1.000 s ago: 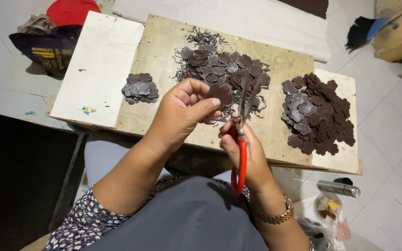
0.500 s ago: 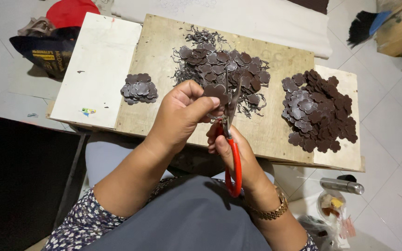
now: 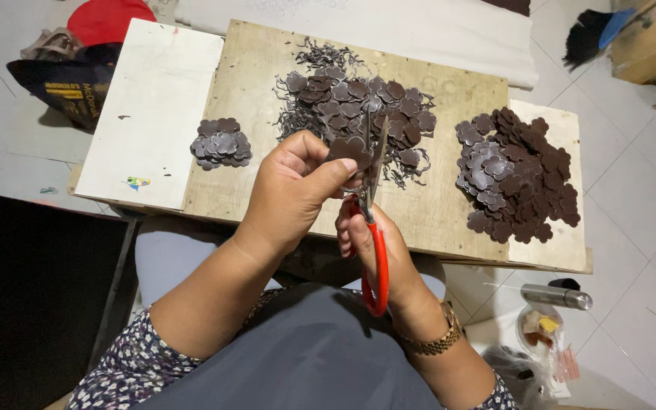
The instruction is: The person uses red-handled scissors to trim the edges of small dark brown flower-shaped pieces held in the left hand. Trimmed pieces are placed into a growing pile on the wooden board while scrap trimmings accumulate nearby. The person repeatedly picks new pieces from a larger pile and continues trimming.
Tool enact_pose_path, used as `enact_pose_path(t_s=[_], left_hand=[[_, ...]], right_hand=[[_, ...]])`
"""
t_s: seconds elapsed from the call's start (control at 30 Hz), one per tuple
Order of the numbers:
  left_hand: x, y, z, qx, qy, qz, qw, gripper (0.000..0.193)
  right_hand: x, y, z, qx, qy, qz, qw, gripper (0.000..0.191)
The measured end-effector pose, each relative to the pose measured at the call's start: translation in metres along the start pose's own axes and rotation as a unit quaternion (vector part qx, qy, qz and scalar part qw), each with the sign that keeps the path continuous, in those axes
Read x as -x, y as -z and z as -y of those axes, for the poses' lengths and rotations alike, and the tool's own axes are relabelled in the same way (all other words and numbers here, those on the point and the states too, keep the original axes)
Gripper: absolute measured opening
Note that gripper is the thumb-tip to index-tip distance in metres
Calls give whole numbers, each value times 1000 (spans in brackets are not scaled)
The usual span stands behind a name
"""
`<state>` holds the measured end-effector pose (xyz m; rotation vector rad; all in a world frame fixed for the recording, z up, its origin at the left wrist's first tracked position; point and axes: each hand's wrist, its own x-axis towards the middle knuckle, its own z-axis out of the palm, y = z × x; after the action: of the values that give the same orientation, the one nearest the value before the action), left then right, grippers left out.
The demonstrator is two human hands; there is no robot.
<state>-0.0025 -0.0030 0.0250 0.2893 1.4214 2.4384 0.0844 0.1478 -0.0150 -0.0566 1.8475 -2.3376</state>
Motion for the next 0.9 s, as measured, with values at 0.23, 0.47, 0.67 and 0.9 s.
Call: enact_pose_path(t_s=[0.23, 0.47, 0.67, 0.9], left_hand=[[0, 1, 5, 15, 1, -7, 1000, 15], [-2, 4, 7, 41, 10, -7, 999, 13], [-1, 7, 5, 54, 9, -7, 998, 11], [-1, 8, 0, 2, 0, -32, 999, 13]], right_hand=[[1, -6, 1, -49, 4, -1, 999, 45], [1, -3, -2, -88, -8, 21, 996, 45], [3, -1, -3, -76, -19, 21, 997, 45], [3, 0, -3, -77, -33, 26, 996, 41]])
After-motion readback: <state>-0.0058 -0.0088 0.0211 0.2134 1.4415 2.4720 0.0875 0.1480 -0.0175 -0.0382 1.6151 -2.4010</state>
